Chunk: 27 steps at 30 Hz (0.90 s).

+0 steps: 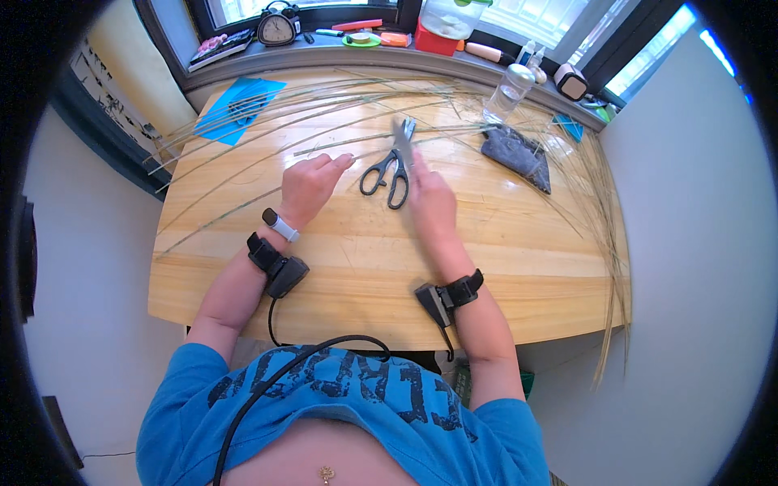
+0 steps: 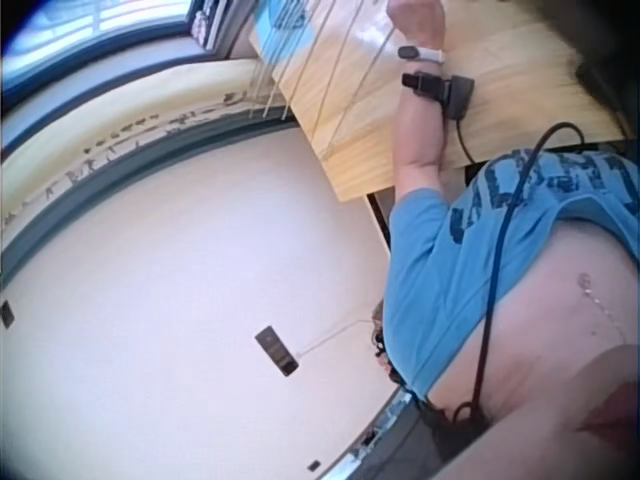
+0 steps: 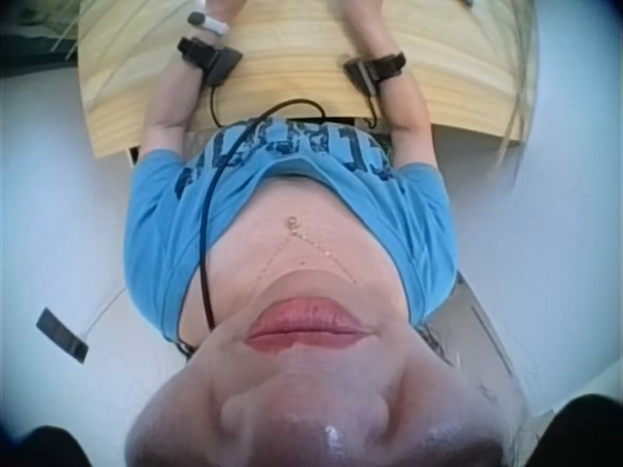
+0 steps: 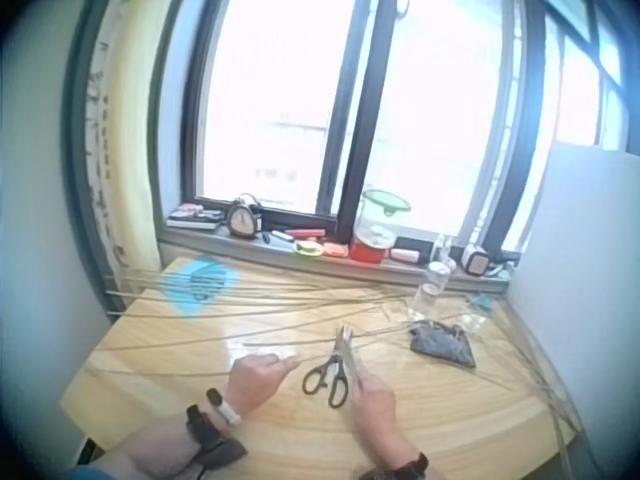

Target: The person is using a knife to scrape and thin out reeds or bamboo strips on a wooden table.

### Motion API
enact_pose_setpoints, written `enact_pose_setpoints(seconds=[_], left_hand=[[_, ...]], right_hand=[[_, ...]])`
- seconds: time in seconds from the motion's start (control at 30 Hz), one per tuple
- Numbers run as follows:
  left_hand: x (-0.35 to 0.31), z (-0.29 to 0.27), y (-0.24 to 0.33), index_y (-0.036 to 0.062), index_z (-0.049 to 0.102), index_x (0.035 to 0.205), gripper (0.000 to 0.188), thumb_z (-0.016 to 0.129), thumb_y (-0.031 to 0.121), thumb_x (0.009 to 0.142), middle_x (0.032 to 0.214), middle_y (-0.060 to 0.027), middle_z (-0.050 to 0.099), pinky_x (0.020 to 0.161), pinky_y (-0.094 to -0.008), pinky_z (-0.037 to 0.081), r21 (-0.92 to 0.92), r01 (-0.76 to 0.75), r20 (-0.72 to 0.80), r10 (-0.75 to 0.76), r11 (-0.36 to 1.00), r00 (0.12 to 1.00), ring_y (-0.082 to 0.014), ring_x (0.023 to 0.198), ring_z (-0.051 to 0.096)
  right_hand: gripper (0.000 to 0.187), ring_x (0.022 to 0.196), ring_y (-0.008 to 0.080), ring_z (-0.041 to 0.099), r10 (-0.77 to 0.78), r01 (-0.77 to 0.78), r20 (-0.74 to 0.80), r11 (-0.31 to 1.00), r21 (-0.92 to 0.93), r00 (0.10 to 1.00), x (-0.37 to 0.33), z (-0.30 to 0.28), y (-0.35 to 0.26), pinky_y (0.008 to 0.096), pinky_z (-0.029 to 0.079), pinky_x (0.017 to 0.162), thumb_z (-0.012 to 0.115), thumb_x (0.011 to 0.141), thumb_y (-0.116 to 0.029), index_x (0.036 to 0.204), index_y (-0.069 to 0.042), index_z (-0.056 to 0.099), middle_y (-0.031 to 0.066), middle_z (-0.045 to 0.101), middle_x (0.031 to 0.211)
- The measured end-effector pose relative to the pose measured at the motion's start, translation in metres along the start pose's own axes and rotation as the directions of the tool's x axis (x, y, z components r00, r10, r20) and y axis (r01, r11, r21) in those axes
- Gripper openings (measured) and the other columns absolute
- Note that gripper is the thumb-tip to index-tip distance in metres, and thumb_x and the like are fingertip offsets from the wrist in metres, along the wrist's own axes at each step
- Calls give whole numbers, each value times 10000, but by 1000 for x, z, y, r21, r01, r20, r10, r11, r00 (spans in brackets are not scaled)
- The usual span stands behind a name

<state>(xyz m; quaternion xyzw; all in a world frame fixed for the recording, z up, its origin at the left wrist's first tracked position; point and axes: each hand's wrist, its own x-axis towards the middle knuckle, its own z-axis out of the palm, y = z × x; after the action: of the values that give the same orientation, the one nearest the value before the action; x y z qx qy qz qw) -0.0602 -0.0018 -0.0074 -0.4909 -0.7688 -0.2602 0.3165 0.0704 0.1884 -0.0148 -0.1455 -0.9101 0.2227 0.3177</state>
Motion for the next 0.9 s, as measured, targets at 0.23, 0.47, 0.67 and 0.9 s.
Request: enact_pose_setpoints(seconds=[0.23,0.47,0.67,0.9], left_hand=[[2,-2,2,192,682,942,115,625,180,842,588,-32,486,431,-333,410,-42,12,-18,-13,999,1000,-213,498,527],[2,-1,6,189,681,935,110,623,179,842,591,-30,493,428,-327,413,-59,-2,-1,2,998,1000,-210,500,531],[3,-1,9,176,678,920,97,624,179,839,594,-34,502,435,-328,420,-82,-12,17,13,997,1000,-211,510,541],[2,-2,10,165,678,914,94,622,188,842,591,-37,511,445,-337,426,-105,1,31,2,995,1000,-221,515,548]], right_hand=[[450,659,353,602,87,-86,2,990,-109,996,6,-6,2,449,481,608,529,897,-157,1342,-204,482,188,607,724],[459,663,355,606,64,-59,51,993,-99,997,3,1,-19,453,482,605,520,903,-167,1356,-207,463,191,613,730],[459,659,356,606,141,-136,54,987,-90,989,6,-1,-10,455,478,598,523,901,-150,1353,-205,467,197,611,731],[444,650,363,602,63,-68,85,996,65,994,0,3,-26,448,475,589,538,894,-148,1333,-199,490,190,607,718]])
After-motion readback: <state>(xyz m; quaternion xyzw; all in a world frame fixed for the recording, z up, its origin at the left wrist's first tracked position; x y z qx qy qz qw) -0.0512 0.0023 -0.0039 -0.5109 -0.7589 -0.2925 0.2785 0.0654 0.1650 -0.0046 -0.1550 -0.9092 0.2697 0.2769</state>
